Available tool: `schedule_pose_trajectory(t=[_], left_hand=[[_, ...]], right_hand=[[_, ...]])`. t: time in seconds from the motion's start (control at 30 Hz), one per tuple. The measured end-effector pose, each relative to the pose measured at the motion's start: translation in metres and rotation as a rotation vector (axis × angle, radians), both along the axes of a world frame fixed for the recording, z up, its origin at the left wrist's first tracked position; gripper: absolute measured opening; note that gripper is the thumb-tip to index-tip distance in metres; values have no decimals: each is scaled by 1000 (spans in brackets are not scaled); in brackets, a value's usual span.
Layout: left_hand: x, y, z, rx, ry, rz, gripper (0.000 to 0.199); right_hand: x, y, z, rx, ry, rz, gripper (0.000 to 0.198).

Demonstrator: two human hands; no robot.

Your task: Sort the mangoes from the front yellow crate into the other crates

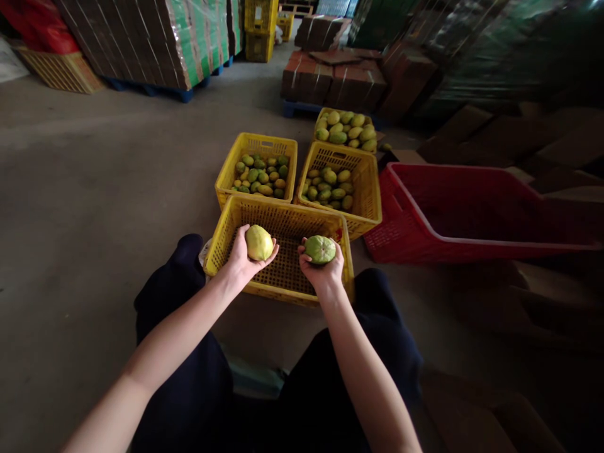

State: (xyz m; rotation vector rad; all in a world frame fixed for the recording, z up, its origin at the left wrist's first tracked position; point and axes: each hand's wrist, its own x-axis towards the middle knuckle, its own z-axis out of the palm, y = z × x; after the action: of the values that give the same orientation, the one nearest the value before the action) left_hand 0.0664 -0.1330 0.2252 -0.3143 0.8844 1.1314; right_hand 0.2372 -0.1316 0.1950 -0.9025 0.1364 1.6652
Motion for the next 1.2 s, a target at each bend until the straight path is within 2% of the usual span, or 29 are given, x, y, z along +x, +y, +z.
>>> schedule_pose_trajectory(t=[0.33, 0.53, 0.7, 0.77, 0.83, 0.93, 1.03, 1.1, 1.2], left_hand=[[1, -1, 1, 3, 19, -33, 27], [1, -1, -1, 50, -17, 7, 26], [-1, -2, 5, 136, -80, 84, 25], [-2, -2, 8, 160, -121, 94, 26], [-3, -3, 11, 187, -138, 78, 28], [-3, -6, 18, 259, -48, 15, 29], [-1, -10, 25, 400, 122, -43, 29], [0, -13, 30, 487, 209, -61, 26], [2, -17, 33, 509, 262, -67, 19]], right_hand=[[-1, -3, 5, 238, 33, 164, 36], [-7, -7, 12, 363, -89, 236, 32], [-12, -10, 15, 401, -224, 167, 18], [-13, -11, 16, 446, -275, 131, 10], [-14, -12, 16, 513, -302, 123, 12], [-14, -13, 14, 594, -322, 132, 14], [-15, -14, 14, 648, -336, 159, 16], [-15, -16, 14, 639, -323, 167, 17], [-15, -18, 14, 619, -308, 175, 17]])
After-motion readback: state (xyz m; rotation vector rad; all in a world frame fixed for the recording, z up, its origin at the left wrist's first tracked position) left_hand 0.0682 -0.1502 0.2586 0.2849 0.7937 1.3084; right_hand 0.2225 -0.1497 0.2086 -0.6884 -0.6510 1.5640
